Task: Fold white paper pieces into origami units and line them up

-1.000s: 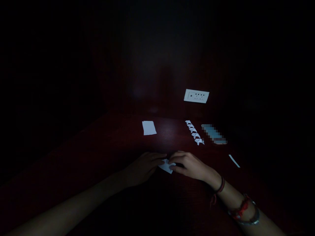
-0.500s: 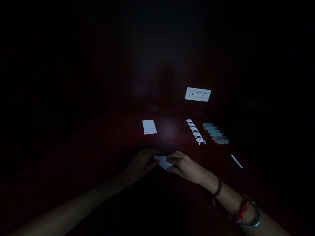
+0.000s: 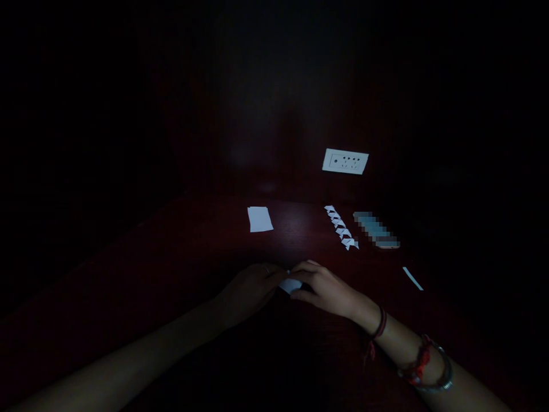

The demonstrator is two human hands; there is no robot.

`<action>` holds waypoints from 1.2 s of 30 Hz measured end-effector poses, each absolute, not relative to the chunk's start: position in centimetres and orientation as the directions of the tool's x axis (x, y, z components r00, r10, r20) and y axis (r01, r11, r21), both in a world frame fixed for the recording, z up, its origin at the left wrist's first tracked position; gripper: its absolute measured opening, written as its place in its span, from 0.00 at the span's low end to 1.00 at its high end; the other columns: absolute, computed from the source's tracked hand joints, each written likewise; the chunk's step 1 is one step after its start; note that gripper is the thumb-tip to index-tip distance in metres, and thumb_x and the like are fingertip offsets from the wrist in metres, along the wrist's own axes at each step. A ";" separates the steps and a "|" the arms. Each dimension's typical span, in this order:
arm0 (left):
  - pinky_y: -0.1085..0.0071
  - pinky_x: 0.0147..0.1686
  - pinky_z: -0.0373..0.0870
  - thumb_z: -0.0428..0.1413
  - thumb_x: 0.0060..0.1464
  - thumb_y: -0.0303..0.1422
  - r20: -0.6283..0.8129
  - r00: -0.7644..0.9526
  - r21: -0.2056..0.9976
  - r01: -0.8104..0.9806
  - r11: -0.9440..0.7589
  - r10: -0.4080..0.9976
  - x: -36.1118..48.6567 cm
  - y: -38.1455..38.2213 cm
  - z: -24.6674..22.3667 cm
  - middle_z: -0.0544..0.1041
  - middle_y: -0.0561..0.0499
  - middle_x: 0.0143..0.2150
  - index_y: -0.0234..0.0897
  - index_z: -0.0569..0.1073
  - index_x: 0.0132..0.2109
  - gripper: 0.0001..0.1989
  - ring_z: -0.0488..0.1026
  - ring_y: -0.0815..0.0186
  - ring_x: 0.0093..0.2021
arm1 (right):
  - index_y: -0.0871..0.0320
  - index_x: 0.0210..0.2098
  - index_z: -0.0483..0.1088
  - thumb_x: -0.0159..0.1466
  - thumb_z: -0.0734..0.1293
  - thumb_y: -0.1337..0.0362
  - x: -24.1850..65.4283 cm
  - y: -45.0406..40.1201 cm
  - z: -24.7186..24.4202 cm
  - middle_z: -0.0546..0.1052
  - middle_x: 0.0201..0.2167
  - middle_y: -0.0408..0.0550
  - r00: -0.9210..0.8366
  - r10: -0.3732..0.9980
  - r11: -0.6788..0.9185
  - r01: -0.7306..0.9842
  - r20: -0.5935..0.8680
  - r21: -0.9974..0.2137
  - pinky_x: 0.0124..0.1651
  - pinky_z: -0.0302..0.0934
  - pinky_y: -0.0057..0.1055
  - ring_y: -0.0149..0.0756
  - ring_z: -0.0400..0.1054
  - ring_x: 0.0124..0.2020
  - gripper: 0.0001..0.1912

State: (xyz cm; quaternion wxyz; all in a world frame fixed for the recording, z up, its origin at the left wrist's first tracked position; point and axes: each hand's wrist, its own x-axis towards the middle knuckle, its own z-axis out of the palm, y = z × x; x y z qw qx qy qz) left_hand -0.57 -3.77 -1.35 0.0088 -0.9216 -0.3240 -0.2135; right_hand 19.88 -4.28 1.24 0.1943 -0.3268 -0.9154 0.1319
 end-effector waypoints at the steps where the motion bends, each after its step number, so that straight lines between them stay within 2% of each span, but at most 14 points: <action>1: 0.65 0.41 0.63 0.48 0.52 0.26 0.398 0.711 0.110 0.590 -0.800 0.579 -0.7 -3.8 -1.4 0.68 0.48 0.45 0.38 0.62 0.49 0.16 0.67 0.63 0.42 | 0.59 0.42 0.67 0.57 0.62 0.61 19.9 -4.2 1.2 0.68 0.40 0.48 -0.711 0.649 0.751 0.544 0.270 -0.373 0.46 0.56 0.30 0.33 0.60 0.43 0.14; 8: 0.66 0.44 0.62 0.47 0.54 0.25 0.338 0.781 0.102 0.524 -0.846 0.525 -1.0 -3.9 -0.6 0.68 0.51 0.47 0.41 0.65 0.49 0.15 0.66 0.64 0.45 | 0.58 0.42 0.67 0.55 0.64 0.61 20.1 -3.6 1.0 0.70 0.40 0.48 -0.706 0.654 0.737 0.515 0.272 -0.437 0.46 0.57 0.31 0.33 0.62 0.43 0.15; 17: 0.64 0.45 0.62 0.47 0.53 0.25 0.308 0.792 0.107 0.521 -0.847 0.527 -1.0 -4.0 -0.3 0.68 0.50 0.48 0.41 0.64 0.50 0.17 0.65 0.63 0.46 | 0.59 0.45 0.65 0.56 0.63 0.63 20.4 -3.5 1.2 0.69 0.41 0.49 -0.718 0.643 0.744 0.505 0.265 -0.437 0.47 0.56 0.31 0.34 0.61 0.44 0.17; 27: 0.63 0.46 0.62 0.47 0.53 0.25 0.377 0.774 0.102 0.512 -0.853 0.509 -1.2 -3.7 -1.8 0.66 0.50 0.50 0.42 0.64 0.50 0.17 0.64 0.63 0.47 | 0.58 0.50 0.59 0.55 0.64 0.63 20.2 -3.0 1.0 0.66 0.41 0.50 -0.724 0.646 0.724 0.481 0.243 -0.494 0.45 0.58 0.31 0.34 0.61 0.42 0.24; 36: 0.65 0.46 0.62 0.47 0.54 0.24 0.374 0.740 0.194 0.527 -0.827 0.559 -1.0 -3.8 -2.3 0.65 0.53 0.50 0.47 0.62 0.51 0.19 0.63 0.63 0.48 | 0.58 0.49 0.61 0.55 0.64 0.62 20.1 -2.9 1.0 0.66 0.39 0.48 -0.732 0.633 0.731 0.457 0.252 -0.508 0.44 0.58 0.27 0.31 0.61 0.40 0.22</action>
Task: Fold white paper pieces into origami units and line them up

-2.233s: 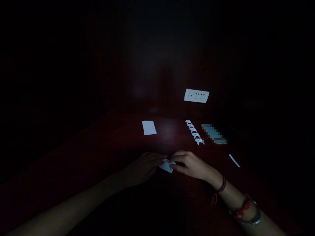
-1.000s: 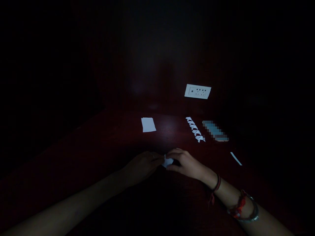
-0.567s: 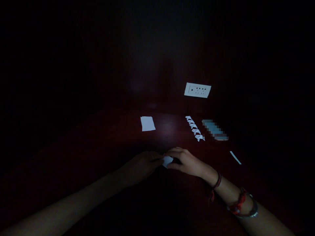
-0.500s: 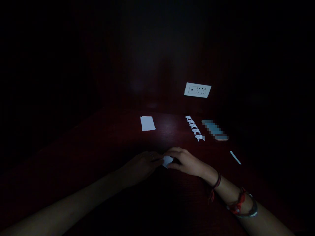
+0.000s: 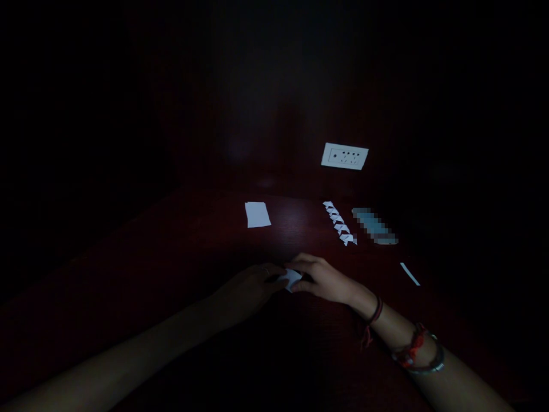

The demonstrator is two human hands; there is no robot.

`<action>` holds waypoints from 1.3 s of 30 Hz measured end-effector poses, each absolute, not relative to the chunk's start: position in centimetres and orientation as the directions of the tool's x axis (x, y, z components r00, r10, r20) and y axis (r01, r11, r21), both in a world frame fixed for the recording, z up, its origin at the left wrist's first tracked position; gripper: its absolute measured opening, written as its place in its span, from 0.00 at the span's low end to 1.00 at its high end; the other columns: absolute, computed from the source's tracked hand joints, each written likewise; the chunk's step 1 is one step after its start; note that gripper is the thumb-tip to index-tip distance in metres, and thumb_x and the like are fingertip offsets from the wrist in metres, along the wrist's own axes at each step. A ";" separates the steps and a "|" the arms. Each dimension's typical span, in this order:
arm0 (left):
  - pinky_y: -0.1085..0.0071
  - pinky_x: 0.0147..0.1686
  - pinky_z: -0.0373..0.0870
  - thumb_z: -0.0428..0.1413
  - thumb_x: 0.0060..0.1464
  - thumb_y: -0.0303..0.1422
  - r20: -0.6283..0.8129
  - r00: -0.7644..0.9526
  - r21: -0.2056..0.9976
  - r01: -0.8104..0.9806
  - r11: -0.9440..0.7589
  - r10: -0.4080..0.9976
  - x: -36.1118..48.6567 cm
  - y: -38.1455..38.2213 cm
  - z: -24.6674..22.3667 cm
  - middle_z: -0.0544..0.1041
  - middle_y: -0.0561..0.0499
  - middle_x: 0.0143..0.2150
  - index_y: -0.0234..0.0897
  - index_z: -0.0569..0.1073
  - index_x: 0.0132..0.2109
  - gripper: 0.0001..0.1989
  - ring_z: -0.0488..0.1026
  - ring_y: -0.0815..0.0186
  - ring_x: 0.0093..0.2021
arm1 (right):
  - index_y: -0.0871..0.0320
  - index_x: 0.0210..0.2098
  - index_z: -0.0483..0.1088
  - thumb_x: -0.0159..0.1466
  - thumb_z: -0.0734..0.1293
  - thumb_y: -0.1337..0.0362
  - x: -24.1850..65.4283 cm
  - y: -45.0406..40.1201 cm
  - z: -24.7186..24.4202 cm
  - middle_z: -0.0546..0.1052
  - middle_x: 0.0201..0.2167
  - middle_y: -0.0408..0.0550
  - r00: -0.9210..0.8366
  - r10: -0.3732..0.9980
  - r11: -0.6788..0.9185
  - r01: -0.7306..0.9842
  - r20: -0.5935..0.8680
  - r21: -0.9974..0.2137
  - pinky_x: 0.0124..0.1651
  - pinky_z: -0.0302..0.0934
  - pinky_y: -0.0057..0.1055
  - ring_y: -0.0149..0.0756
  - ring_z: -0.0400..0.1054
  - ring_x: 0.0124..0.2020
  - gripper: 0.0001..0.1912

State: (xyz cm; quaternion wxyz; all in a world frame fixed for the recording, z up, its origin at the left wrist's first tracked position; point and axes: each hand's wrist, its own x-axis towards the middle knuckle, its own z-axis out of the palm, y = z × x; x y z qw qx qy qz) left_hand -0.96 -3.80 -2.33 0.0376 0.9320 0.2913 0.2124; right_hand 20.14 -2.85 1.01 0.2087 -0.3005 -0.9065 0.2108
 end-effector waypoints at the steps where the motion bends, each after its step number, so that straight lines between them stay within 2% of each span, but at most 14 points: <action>1: 0.65 0.45 0.63 0.47 0.54 0.25 0.381 0.727 0.207 0.534 -0.819 0.571 -0.9 -3.7 -2.5 0.65 0.53 0.50 0.47 0.63 0.51 0.18 0.63 0.64 0.48 | 0.58 0.48 0.62 0.55 0.64 0.62 20.2 -2.9 1.0 0.65 0.39 0.48 -0.737 0.628 0.733 0.453 0.249 -0.507 0.44 0.58 0.27 0.31 0.61 0.40 0.21; 4: 0.65 0.45 0.62 0.47 0.53 0.24 0.365 0.734 0.209 0.535 -0.819 0.573 -1.0 -3.6 -2.7 0.65 0.53 0.50 0.48 0.62 0.51 0.19 0.63 0.63 0.48 | 0.58 0.46 0.63 0.56 0.63 0.62 20.2 -2.9 1.1 0.64 0.38 0.47 -0.744 0.624 0.737 0.459 0.238 -0.497 0.44 0.57 0.26 0.31 0.60 0.40 0.18; 11: 0.64 0.46 0.60 0.48 0.50 0.22 0.309 0.802 0.111 0.503 -0.857 0.511 -1.3 -3.6 -2.2 0.64 0.51 0.50 0.47 0.59 0.53 0.24 0.62 0.62 0.47 | 0.60 0.41 0.65 0.58 0.61 0.62 20.2 -2.9 1.2 0.62 0.37 0.47 -0.766 0.620 0.738 0.494 0.172 -0.460 0.42 0.57 0.25 0.30 0.59 0.38 0.13; 16: 0.62 0.46 0.58 0.48 0.50 0.22 0.295 0.819 0.066 0.497 -0.865 0.493 -1.6 -3.6 -2.0 0.63 0.50 0.51 0.45 0.58 0.54 0.24 0.60 0.60 0.48 | 0.59 0.41 0.65 0.58 0.60 0.61 20.3 -2.9 1.3 0.61 0.38 0.46 -0.764 0.637 0.713 0.534 0.103 -0.455 0.41 0.57 0.25 0.28 0.60 0.35 0.12; 27: 0.65 0.48 0.57 0.46 0.50 0.20 0.148 0.836 0.192 0.499 -0.845 0.528 -2.3 -5.2 1.4 0.61 0.51 0.50 0.44 0.60 0.52 0.24 0.59 0.64 0.48 | 0.59 0.46 0.62 0.58 0.61 0.60 20.3 -2.7 1.0 0.61 0.39 0.47 -0.764 0.634 0.725 0.534 0.121 -0.435 0.43 0.58 0.27 0.30 0.60 0.37 0.18; 34: 0.64 0.47 0.57 0.47 0.49 0.20 0.171 0.826 0.177 0.510 -0.842 0.536 -2.2 -5.1 1.1 0.62 0.51 0.49 0.44 0.60 0.52 0.24 0.59 0.63 0.47 | 0.57 0.48 0.61 0.58 0.61 0.60 20.5 -2.8 1.4 0.62 0.39 0.47 -0.783 0.596 0.760 0.478 0.177 -0.440 0.44 0.57 0.27 0.31 0.59 0.40 0.18; 39: 0.62 0.48 0.55 0.48 0.50 0.23 0.207 0.836 0.118 0.495 -0.861 0.509 -2.3 -4.6 0.7 0.62 0.51 0.50 0.45 0.61 0.52 0.22 0.58 0.61 0.48 | 0.57 0.44 0.65 0.59 0.59 0.60 20.5 -3.0 1.9 0.62 0.40 0.47 -0.808 0.573 0.790 0.499 0.139 -0.357 0.42 0.58 0.26 0.29 0.61 0.37 0.15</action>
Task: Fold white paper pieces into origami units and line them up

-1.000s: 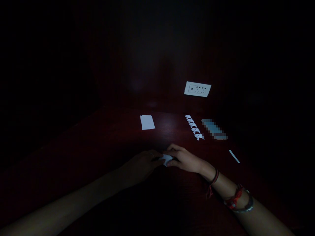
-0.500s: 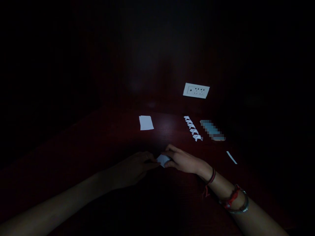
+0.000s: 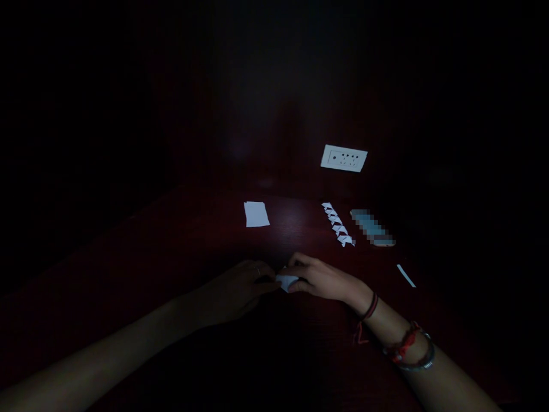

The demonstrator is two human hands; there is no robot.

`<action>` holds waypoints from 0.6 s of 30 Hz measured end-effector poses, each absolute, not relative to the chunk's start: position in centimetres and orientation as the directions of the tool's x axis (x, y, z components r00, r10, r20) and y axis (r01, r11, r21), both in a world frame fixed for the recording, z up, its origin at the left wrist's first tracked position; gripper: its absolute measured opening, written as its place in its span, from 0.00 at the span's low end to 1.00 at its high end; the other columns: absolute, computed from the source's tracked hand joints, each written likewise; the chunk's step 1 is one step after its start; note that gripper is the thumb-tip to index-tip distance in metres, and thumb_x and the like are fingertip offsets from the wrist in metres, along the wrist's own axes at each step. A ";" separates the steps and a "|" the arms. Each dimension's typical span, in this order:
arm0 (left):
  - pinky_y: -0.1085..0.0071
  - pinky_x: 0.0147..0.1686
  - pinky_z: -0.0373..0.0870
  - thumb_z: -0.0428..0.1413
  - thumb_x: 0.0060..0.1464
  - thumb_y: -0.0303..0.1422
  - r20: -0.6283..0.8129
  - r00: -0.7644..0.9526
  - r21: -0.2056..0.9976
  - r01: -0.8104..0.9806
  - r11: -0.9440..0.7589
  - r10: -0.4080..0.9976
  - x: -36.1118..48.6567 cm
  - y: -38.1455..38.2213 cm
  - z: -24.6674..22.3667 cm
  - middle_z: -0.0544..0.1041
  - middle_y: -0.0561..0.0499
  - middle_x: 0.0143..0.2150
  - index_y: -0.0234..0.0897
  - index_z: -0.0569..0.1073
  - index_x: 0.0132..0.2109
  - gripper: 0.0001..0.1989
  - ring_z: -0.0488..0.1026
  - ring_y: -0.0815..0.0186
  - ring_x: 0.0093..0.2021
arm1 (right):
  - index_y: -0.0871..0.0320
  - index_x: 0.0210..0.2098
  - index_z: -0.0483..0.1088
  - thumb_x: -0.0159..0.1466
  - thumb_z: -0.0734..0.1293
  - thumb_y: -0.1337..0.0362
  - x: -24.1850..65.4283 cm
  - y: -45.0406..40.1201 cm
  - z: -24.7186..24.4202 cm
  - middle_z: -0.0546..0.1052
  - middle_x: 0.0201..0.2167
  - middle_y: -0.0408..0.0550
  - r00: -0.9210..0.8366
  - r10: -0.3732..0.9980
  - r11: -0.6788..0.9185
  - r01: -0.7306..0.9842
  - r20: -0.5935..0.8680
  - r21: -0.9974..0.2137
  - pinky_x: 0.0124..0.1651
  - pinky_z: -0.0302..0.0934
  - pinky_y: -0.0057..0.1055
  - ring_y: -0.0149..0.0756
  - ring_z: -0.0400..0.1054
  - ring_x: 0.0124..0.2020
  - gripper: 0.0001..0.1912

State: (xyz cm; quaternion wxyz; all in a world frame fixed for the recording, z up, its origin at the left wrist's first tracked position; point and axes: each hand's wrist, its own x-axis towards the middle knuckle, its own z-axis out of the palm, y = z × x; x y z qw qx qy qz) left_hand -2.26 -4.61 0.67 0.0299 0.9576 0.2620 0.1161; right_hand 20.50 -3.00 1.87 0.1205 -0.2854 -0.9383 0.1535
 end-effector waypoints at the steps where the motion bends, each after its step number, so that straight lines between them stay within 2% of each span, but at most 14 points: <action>1: 0.62 0.48 0.55 0.48 0.50 0.23 0.197 0.841 0.109 0.492 -0.864 0.504 -2.3 -4.5 0.7 0.62 0.51 0.50 0.45 0.61 0.52 0.22 0.58 0.61 0.48 | 0.57 0.44 0.65 0.59 0.59 0.59 20.5 -3.0 1.9 0.63 0.40 0.48 -0.805 0.579 0.790 0.516 0.128 -0.331 0.41 0.58 0.26 0.29 0.61 0.37 0.15; 4: 0.62 0.48 0.55 0.49 0.49 0.22 0.173 0.854 0.102 0.480 -0.872 0.490 -2.3 -4.4 1.0 0.62 0.51 0.50 0.45 0.61 0.52 0.23 0.58 0.61 0.48 | 0.58 0.45 0.64 0.59 0.58 0.57 20.4 -3.2 2.0 0.63 0.41 0.49 -0.801 0.589 0.793 0.547 0.109 -0.268 0.41 0.58 0.28 0.30 0.62 0.36 0.17; 7: 0.63 0.47 0.56 0.48 0.50 0.23 0.170 0.852 0.120 0.481 -0.868 0.495 -2.3 -4.5 1.3 0.63 0.51 0.49 0.45 0.62 0.51 0.21 0.59 0.61 0.48 | 0.60 0.44 0.63 0.58 0.59 0.55 20.3 -3.3 2.0 0.63 0.40 0.49 -0.792 0.600 0.788 0.560 0.112 -0.256 0.40 0.59 0.29 0.31 0.62 0.35 0.18; 11: 0.63 0.46 0.58 0.48 0.50 0.22 0.171 0.847 0.130 0.486 -0.864 0.503 -2.2 -4.6 1.4 0.63 0.51 0.49 0.45 0.63 0.50 0.21 0.60 0.62 0.47 | 0.61 0.44 0.62 0.58 0.59 0.55 20.4 -3.3 2.0 0.63 0.40 0.50 -0.785 0.606 0.778 0.554 0.124 -0.295 0.40 0.60 0.29 0.31 0.63 0.35 0.19; 16: 0.63 0.49 0.56 0.48 0.49 0.22 0.202 0.855 0.133 0.459 -0.878 0.477 -2.4 -4.5 1.1 0.59 0.50 0.52 0.44 0.62 0.51 0.22 0.56 0.61 0.51 | 0.60 0.51 0.56 0.57 0.60 0.55 20.6 -3.2 1.8 0.62 0.41 0.50 -0.774 0.608 0.770 0.521 0.175 -0.369 0.43 0.59 0.29 0.33 0.61 0.39 0.25; 18: 0.62 0.50 0.55 0.48 0.50 0.23 0.206 0.857 0.133 0.454 -0.881 0.472 -2.4 -4.5 1.1 0.59 0.50 0.53 0.44 0.61 0.52 0.22 0.55 0.61 0.52 | 0.60 0.50 0.57 0.56 0.61 0.55 20.6 -3.1 1.7 0.63 0.40 0.49 -0.770 0.611 0.763 0.514 0.180 -0.391 0.43 0.59 0.29 0.33 0.61 0.39 0.25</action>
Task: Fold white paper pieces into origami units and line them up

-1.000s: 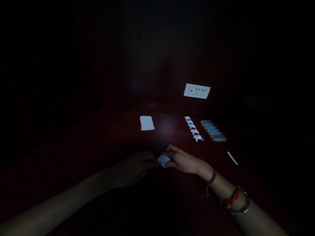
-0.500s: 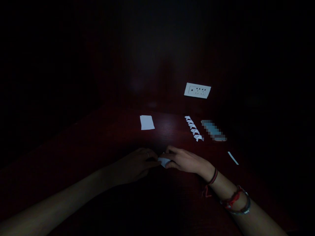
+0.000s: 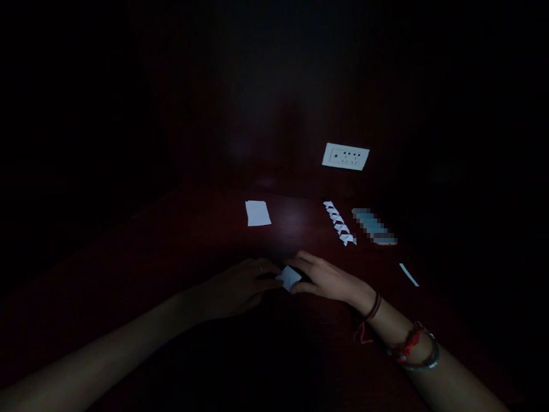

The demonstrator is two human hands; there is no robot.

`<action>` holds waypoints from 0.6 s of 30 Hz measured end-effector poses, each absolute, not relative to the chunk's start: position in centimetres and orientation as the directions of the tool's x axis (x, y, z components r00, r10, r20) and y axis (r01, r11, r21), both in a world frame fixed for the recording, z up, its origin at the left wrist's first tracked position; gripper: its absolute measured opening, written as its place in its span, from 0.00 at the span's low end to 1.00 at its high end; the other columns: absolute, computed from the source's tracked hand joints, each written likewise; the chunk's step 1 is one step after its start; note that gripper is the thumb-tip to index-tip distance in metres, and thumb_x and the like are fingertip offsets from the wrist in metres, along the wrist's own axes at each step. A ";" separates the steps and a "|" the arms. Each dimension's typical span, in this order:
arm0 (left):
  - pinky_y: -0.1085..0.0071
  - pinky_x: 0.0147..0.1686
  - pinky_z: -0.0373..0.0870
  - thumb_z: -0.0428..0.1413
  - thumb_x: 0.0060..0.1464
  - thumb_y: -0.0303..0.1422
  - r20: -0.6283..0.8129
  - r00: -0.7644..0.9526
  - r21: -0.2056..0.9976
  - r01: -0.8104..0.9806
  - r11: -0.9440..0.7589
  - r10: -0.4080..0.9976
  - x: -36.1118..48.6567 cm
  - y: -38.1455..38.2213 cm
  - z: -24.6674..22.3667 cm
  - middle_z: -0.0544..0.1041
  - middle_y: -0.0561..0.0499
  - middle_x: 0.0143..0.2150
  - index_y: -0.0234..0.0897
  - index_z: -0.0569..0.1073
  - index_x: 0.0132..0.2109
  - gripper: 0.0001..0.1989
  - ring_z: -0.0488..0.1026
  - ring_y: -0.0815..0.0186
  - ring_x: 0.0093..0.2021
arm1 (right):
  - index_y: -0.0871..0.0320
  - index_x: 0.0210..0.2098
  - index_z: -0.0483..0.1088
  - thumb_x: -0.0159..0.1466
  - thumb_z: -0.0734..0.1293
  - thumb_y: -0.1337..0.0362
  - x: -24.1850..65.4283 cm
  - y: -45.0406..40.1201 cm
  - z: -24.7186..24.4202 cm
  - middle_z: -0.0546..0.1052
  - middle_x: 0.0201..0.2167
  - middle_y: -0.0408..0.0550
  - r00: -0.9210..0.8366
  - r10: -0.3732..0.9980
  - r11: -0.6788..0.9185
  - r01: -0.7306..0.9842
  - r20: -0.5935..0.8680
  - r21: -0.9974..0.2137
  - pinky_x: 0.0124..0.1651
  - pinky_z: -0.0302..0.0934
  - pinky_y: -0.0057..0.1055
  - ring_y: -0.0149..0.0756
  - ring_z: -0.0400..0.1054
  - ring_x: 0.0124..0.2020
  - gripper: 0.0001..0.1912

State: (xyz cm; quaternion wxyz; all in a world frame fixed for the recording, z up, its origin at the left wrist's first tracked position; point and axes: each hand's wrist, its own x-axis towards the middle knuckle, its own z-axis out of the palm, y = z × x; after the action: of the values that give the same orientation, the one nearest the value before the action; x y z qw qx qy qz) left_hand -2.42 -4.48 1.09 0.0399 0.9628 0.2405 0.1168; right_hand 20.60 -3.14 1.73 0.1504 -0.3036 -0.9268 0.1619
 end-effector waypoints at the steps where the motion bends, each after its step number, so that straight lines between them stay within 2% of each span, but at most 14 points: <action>1: 0.62 0.50 0.55 0.47 0.51 0.23 0.203 0.856 0.134 0.457 -0.880 0.475 -2.4 -4.5 1.1 0.59 0.49 0.53 0.43 0.61 0.52 0.21 0.56 0.61 0.52 | 0.60 0.49 0.59 0.56 0.61 0.55 20.6 -3.1 1.7 0.63 0.39 0.49 -0.770 0.612 0.760 0.512 0.177 -0.400 0.43 0.59 0.29 0.32 0.61 0.39 0.23; 5: 0.62 0.48 0.56 0.47 0.51 0.24 0.200 0.849 0.145 0.468 -0.872 0.489 -2.1 -4.4 1.1 0.61 0.49 0.52 0.43 0.61 0.52 0.21 0.57 0.61 0.50 | 0.59 0.44 0.64 0.56 0.61 0.56 20.6 -3.1 1.7 0.63 0.39 0.47 -0.768 0.619 0.752 0.521 0.162 -0.403 0.41 0.60 0.28 0.31 0.62 0.37 0.18; 13: 0.59 0.48 0.55 0.49 0.48 0.24 0.220 0.869 0.088 0.434 -0.897 0.442 -2.1 -3.8 0.6 0.62 0.48 0.51 0.43 0.61 0.52 0.22 0.57 0.58 0.50 | 0.57 0.44 0.65 0.57 0.60 0.56 20.4 -3.2 1.7 0.64 0.40 0.48 -0.761 0.631 0.753 0.555 0.148 -0.354 0.42 0.60 0.29 0.32 0.63 0.37 0.17; 18: 0.60 0.48 0.55 0.48 0.48 0.23 0.221 0.865 0.114 0.436 -0.893 0.451 -2.1 -3.7 0.5 0.61 0.50 0.51 0.44 0.61 0.51 0.22 0.57 0.60 0.50 | 0.57 0.44 0.65 0.58 0.60 0.57 20.4 -3.3 1.7 0.64 0.40 0.47 -0.767 0.624 0.757 0.547 0.148 -0.357 0.42 0.59 0.29 0.32 0.63 0.38 0.17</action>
State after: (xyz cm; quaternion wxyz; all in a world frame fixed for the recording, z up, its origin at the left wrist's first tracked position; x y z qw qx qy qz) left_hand -2.07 -3.74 0.52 0.0300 0.9652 0.2297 0.1215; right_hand 20.42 -3.26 1.71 0.1301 -0.3156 -0.9282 0.1481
